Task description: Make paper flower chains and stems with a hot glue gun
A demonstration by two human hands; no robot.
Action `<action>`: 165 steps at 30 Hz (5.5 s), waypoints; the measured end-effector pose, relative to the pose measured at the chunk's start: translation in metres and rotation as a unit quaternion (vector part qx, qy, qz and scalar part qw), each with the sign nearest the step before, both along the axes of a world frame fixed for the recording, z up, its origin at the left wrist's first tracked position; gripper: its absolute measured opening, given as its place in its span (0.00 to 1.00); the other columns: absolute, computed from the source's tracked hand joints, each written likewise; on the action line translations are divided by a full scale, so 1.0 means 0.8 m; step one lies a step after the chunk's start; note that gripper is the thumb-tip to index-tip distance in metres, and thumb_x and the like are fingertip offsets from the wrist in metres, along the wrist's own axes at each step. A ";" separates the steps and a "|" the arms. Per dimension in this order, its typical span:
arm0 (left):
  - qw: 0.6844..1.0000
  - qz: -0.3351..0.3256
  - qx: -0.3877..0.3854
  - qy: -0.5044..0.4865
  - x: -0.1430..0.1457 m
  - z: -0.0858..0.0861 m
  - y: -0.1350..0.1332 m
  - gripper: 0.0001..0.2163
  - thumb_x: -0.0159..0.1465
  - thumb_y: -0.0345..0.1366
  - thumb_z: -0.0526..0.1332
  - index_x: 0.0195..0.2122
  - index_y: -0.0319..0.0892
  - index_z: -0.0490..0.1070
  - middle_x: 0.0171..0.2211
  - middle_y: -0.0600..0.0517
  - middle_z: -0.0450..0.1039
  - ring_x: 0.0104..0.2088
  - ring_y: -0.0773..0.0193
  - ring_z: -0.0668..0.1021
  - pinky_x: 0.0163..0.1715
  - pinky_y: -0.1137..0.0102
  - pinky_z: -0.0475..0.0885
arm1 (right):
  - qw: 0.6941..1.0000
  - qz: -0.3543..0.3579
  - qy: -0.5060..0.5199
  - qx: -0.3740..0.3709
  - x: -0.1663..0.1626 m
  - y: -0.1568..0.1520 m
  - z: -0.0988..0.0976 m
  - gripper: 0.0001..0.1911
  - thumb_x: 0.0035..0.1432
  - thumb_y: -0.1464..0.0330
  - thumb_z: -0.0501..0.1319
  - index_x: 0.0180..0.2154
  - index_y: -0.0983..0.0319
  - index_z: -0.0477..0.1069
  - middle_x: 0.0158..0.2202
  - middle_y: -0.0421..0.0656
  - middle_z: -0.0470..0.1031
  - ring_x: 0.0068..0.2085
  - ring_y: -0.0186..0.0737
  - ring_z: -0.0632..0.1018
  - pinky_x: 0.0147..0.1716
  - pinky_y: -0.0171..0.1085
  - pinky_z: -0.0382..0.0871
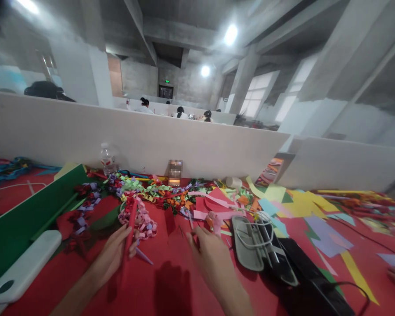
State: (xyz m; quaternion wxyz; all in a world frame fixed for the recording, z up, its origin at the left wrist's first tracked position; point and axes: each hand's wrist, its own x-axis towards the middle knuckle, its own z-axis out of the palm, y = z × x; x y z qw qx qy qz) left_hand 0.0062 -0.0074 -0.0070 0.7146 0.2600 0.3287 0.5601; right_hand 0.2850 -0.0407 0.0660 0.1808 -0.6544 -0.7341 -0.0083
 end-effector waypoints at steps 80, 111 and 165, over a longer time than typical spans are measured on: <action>0.975 -0.163 0.041 0.145 0.014 0.002 -0.021 0.43 0.62 0.52 0.66 0.68 0.34 0.46 0.33 0.45 0.81 0.19 0.66 0.76 0.21 0.71 0.67 | 0.914 0.218 0.326 0.102 -0.085 0.069 -0.073 0.10 0.65 0.67 0.62 0.48 0.59 0.72 0.36 0.42 0.77 0.35 0.39 0.77 0.37 0.36 0.72; 0.959 -0.212 0.058 0.179 0.014 -0.011 -0.020 0.44 0.63 0.52 0.64 0.70 0.34 0.44 0.34 0.45 0.82 0.20 0.63 0.78 0.26 0.67 0.72 | 0.914 0.258 0.227 0.215 -0.086 0.063 -0.090 0.09 0.66 0.71 0.62 0.47 0.57 0.76 0.41 0.46 0.80 0.43 0.43 0.80 0.44 0.42 0.77; 0.720 0.158 0.123 0.664 -0.148 0.053 0.071 0.19 0.62 0.48 0.58 0.47 0.41 0.74 0.39 0.45 0.82 0.37 0.54 0.83 0.38 0.66 0.75 | 0.938 0.230 0.259 0.031 -0.030 -0.020 -0.066 0.08 0.70 0.69 0.55 0.48 0.57 0.71 0.43 0.45 0.77 0.44 0.41 0.77 0.44 0.37 0.72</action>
